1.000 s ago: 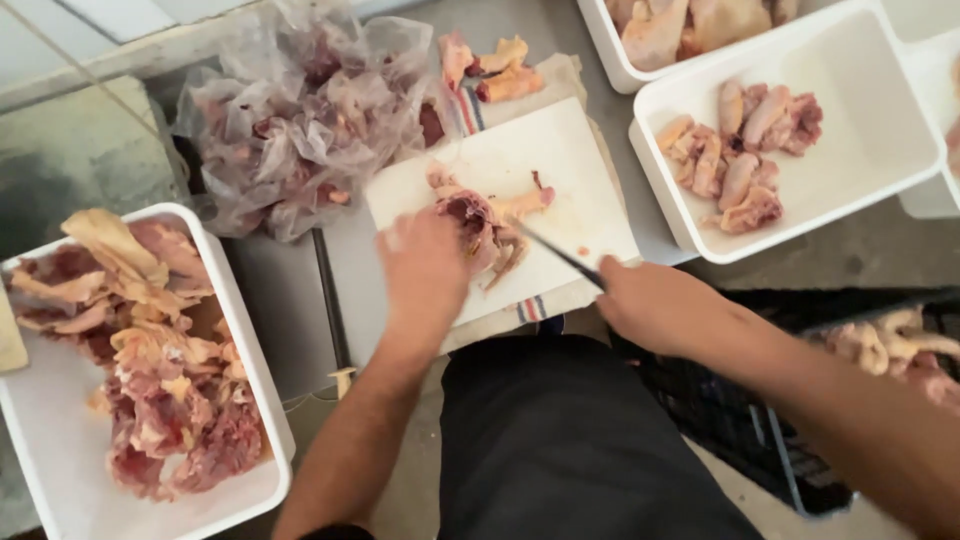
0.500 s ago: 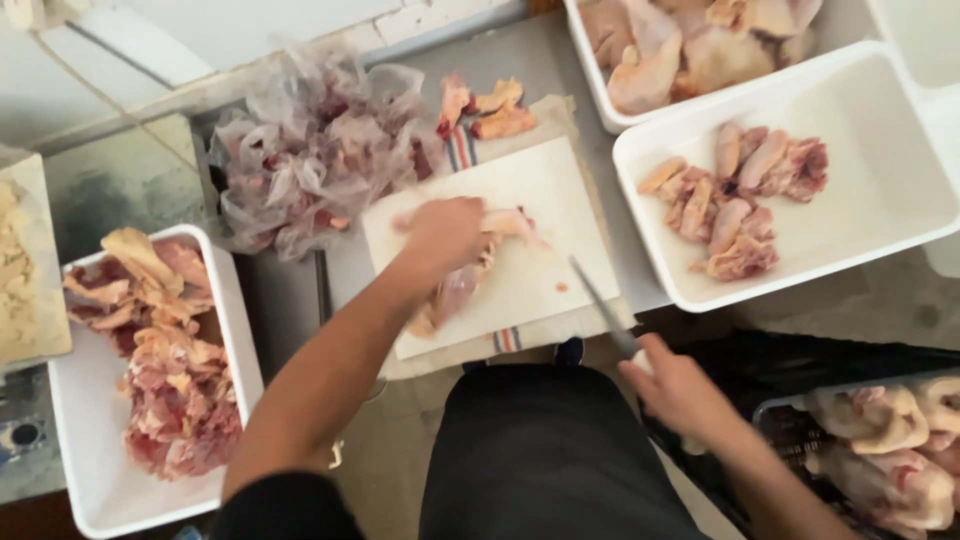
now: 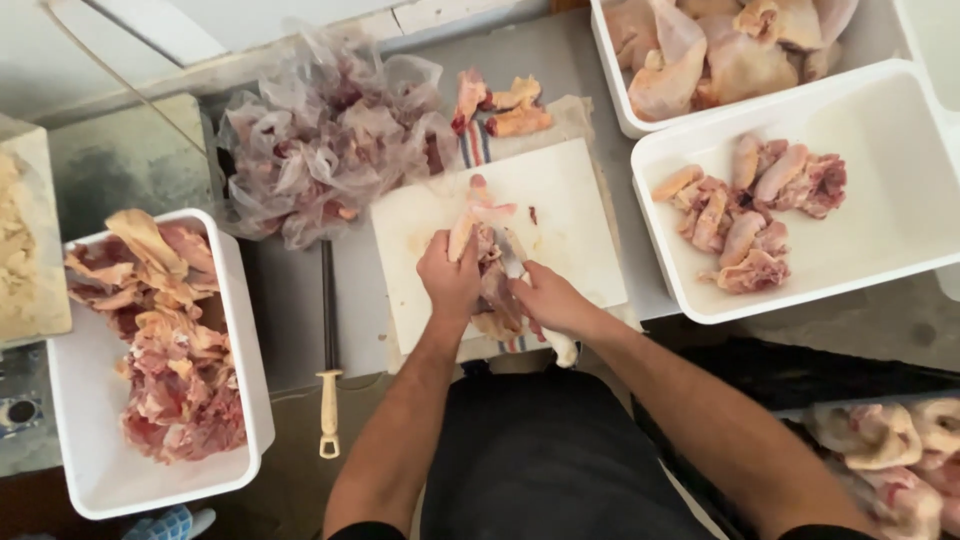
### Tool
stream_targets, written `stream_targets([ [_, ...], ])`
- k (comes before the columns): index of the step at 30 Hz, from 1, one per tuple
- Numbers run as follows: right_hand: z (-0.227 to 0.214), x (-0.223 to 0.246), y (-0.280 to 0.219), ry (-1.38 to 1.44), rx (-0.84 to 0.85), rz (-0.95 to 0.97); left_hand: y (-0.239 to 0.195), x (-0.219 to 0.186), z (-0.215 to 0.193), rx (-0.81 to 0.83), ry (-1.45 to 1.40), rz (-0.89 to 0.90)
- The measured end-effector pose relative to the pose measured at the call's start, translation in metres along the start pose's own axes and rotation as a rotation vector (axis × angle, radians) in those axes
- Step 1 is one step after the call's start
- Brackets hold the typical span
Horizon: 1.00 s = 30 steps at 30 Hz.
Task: Butchering and cutting raw chickens into smaller pieces using a knife on a cutting board
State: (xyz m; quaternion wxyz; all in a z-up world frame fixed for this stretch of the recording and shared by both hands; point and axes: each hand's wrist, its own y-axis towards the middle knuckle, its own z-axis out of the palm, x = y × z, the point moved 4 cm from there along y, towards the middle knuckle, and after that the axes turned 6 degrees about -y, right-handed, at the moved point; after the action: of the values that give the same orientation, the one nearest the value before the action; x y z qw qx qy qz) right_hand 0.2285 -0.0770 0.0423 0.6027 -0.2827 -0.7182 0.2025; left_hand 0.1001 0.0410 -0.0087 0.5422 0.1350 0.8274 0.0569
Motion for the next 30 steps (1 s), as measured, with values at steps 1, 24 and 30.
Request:
stream_targets([
  [1, 0.0, -0.006, -0.006, 0.013, 0.02, 0.03, -0.004, -0.002, 0.0, -0.025, -0.016, 0.02],
  [24, 0.001, 0.016, 0.018, -0.259, -0.12, -0.047, 0.011, -0.026, 0.013, -0.062, -0.181, 0.239],
  [30, 0.009, 0.001, -0.009, -0.352, 0.016, 0.079, 0.008, -0.019, 0.01, -0.054, -0.226, 0.135],
])
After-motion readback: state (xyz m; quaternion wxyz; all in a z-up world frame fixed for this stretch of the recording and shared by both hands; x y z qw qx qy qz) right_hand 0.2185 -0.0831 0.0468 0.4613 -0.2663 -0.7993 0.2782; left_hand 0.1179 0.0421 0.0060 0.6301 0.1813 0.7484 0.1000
